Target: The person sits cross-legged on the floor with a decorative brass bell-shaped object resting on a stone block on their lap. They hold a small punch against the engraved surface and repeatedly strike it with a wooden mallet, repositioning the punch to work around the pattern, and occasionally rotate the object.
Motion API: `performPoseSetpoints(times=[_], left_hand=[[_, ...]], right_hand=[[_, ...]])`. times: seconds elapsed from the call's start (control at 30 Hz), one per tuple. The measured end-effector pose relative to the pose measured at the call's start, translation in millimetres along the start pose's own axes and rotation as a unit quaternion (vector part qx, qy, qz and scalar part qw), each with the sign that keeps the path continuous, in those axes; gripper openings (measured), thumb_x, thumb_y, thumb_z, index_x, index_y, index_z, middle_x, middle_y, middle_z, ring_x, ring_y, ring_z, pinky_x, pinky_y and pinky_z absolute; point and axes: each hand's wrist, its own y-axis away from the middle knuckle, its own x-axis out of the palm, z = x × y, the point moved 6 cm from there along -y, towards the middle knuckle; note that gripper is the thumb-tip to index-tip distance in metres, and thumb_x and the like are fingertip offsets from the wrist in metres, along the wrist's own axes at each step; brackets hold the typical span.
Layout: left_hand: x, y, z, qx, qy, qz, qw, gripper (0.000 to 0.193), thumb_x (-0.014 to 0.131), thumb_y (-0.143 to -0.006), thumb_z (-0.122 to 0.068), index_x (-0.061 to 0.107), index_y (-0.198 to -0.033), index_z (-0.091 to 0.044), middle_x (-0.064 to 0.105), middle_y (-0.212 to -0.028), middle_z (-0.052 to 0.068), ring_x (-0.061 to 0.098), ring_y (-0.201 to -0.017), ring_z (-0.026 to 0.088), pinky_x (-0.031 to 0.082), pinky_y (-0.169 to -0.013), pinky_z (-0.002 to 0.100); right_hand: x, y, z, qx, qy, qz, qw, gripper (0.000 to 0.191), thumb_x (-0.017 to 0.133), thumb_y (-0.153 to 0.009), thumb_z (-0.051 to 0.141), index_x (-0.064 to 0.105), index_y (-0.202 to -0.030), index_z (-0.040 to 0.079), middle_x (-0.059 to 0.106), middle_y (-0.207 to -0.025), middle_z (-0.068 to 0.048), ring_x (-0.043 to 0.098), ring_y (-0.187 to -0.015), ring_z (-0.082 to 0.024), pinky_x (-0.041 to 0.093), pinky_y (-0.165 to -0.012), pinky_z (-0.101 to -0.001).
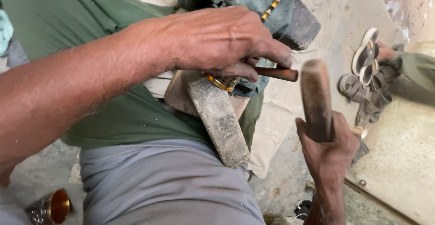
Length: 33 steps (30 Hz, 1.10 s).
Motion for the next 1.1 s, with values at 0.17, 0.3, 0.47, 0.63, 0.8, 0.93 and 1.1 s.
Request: performPoseSetpoints(times=[0.17,0.3,0.47,0.63,0.8,0.93,1.1], left_hand=[[-4,-1,-3,0.017,0.009,-0.021,1.0,0.046,0.083,-0.085,-0.017,0.063,-0.126,-0.009,0.068,-0.085,0.013,0.064,-0.081,0.04,0.045,-0.067,0.053],[-2,-2,-5,0.017,0.017,-0.002,1.0,0.042,0.082,-0.087,-0.014,0.064,-0.126,-0.011,0.069,-0.085,0.012,0.065,-0.081,0.039,0.045,-0.065,0.052],[0,0,-3,0.0,0.008,0.002,1.0,0.043,0.082,-0.086,-0.018,0.064,-0.125,-0.011,0.07,-0.086,0.011,0.065,-0.08,0.039,0.045,-0.063,0.051],[-2,-6,-5,-0.03,-0.004,0.012,0.999,0.047,0.082,-0.084,-0.022,0.065,-0.127,-0.014,0.07,-0.085,0.011,0.065,-0.077,0.038,0.046,-0.062,0.052],[-21,-3,-11,-0.04,0.062,-0.062,0.995,0.032,0.077,-0.095,-0.021,0.066,-0.124,-0.012,0.065,-0.081,0.006,0.065,-0.073,0.021,0.052,-0.063,0.038],[-30,32,11,-0.225,0.024,-0.179,0.958,0.021,0.085,-0.107,-0.02,0.068,-0.112,-0.007,0.067,-0.086,0.0,0.063,-0.076,0.008,0.054,-0.068,0.027],[-2,47,9,-0.255,0.073,-0.233,0.936,0.05,0.085,-0.098,-0.011,0.06,-0.141,-0.007,0.069,-0.096,0.002,0.067,-0.082,0.008,0.06,-0.07,0.022]], right_hand=[[-4,3,-8,0.018,-0.135,-0.027,0.99,0.024,0.085,-0.091,0.007,0.066,-0.105,0.003,0.07,-0.088,-0.004,0.068,-0.072,-0.014,0.056,-0.069,-0.0272],[-8,12,-16,0.052,-0.119,-0.069,0.989,0.023,0.088,-0.094,0.007,0.068,-0.104,0.001,0.07,-0.092,-0.004,0.069,-0.082,-0.014,0.057,-0.084,-0.0286],[1,11,-19,0.033,-0.062,-0.025,0.997,0.021,0.088,-0.089,0.01,0.07,-0.098,0.003,0.071,-0.089,-0.006,0.069,-0.075,-0.018,0.058,-0.071,-0.0316],[-6,7,-23,0.05,-0.221,-0.103,0.968,0.021,0.086,-0.098,0.015,0.068,-0.103,0.005,0.072,-0.083,-0.005,0.07,-0.069,-0.017,0.063,-0.064,-0.0294],[13,27,-17,0.096,-0.181,-0.075,0.976,0.027,0.085,-0.087,0.007,0.067,-0.107,0.002,0.071,-0.089,-0.013,0.071,-0.074,-0.021,0.062,-0.072,-0.0352],[49,53,-9,-0.033,-0.533,-0.222,0.816,0.029,0.077,-0.104,-0.002,0.054,-0.119,0.008,0.072,-0.094,-0.01,0.073,-0.082,-0.021,0.065,-0.087,-0.0384],[145,34,-21,0.103,-0.604,-0.038,0.789,0.028,0.071,-0.094,-0.008,0.056,-0.115,0.002,0.071,-0.109,-0.015,0.072,-0.109,-0.026,0.06,-0.107,-0.0419]])
